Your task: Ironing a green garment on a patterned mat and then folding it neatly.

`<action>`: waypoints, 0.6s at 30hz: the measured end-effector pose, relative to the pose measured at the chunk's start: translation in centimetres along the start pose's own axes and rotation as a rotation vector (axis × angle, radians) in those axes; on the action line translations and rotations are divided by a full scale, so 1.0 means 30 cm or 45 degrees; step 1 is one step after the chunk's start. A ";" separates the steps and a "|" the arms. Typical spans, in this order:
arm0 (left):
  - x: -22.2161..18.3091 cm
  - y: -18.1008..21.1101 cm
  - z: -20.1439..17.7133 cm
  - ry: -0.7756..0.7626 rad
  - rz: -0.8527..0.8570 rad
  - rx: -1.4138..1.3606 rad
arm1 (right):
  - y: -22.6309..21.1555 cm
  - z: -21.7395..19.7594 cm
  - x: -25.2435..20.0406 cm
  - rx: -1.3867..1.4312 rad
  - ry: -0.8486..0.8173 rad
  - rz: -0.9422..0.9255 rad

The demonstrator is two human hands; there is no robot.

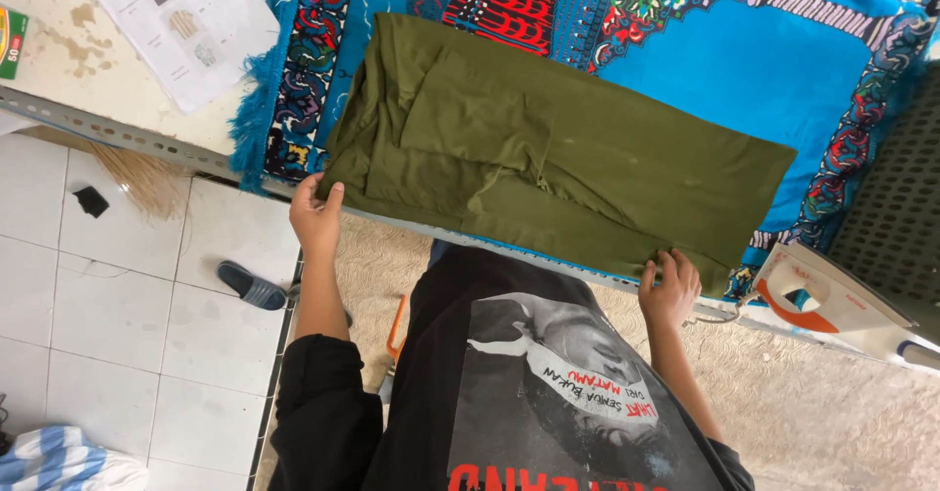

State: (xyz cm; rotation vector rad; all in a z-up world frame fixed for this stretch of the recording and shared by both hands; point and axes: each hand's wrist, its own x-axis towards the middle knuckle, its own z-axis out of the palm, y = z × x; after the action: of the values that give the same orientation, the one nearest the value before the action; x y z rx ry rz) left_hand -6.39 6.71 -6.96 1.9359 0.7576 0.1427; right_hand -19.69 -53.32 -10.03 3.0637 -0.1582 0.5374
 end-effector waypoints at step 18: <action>-0.301 0.241 0.394 -0.145 1.320 0.628 | 0.136 -0.026 0.038 -0.088 -0.054 0.747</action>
State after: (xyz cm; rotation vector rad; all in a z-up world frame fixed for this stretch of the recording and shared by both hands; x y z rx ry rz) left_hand -5.50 -9.62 -4.53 2.6136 -0.3956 0.4985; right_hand -19.31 -57.45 -8.87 2.9280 -1.0680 0.4615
